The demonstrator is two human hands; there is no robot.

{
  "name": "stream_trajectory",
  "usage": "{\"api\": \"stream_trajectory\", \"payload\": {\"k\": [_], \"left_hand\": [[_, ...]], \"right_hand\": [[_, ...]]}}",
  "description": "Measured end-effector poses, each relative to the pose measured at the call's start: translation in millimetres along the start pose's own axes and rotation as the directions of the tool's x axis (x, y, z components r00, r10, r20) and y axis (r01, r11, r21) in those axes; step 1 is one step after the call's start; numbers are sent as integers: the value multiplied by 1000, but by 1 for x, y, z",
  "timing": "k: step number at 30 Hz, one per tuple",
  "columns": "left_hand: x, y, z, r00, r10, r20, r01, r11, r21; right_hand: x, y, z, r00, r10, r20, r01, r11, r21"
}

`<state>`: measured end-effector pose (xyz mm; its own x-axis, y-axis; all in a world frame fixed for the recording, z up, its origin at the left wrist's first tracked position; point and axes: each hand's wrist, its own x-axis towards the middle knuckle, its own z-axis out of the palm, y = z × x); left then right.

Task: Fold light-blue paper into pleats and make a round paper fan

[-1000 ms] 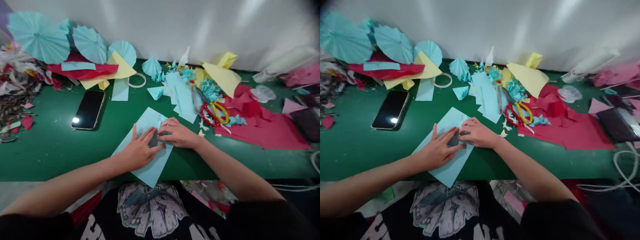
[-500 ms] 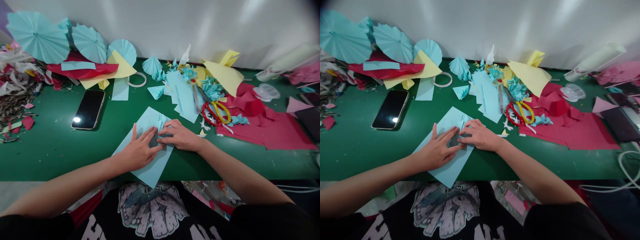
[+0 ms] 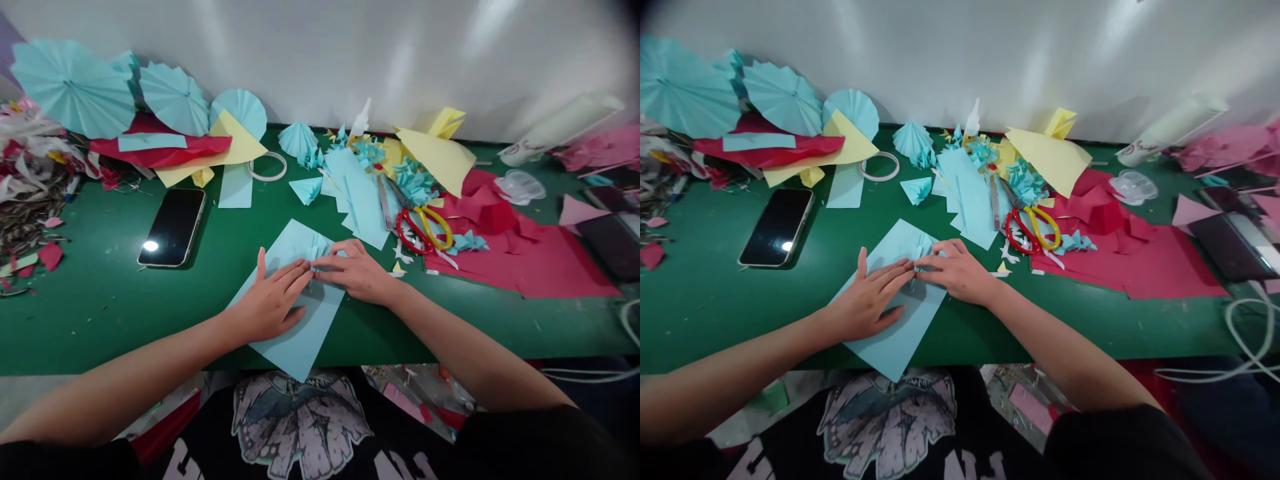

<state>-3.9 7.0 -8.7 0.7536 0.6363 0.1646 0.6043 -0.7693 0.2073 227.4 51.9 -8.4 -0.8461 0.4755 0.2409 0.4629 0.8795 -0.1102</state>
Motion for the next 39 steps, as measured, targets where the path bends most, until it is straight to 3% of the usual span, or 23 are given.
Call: {"api": "stream_trajectory", "payload": {"k": [7,16,29,39], "left_hand": [[1,1,-4,999,-3,44,1,999,32],[0,0,-7,999,5,52,-7,1000,26],[1,-2,-3,998,45,32,-45,999,10],[0,-2,-2,1000,27,-4,-27,999,26]], "right_hand": [[1,1,2,997,77,-20,-76,997,26],[1,4,0,996,87,-28,-89,994,-70],[3,4,-2,990,133,48,-130,990,-64],[4,-2,-11,998,-27,51,38,970,-240]]}}
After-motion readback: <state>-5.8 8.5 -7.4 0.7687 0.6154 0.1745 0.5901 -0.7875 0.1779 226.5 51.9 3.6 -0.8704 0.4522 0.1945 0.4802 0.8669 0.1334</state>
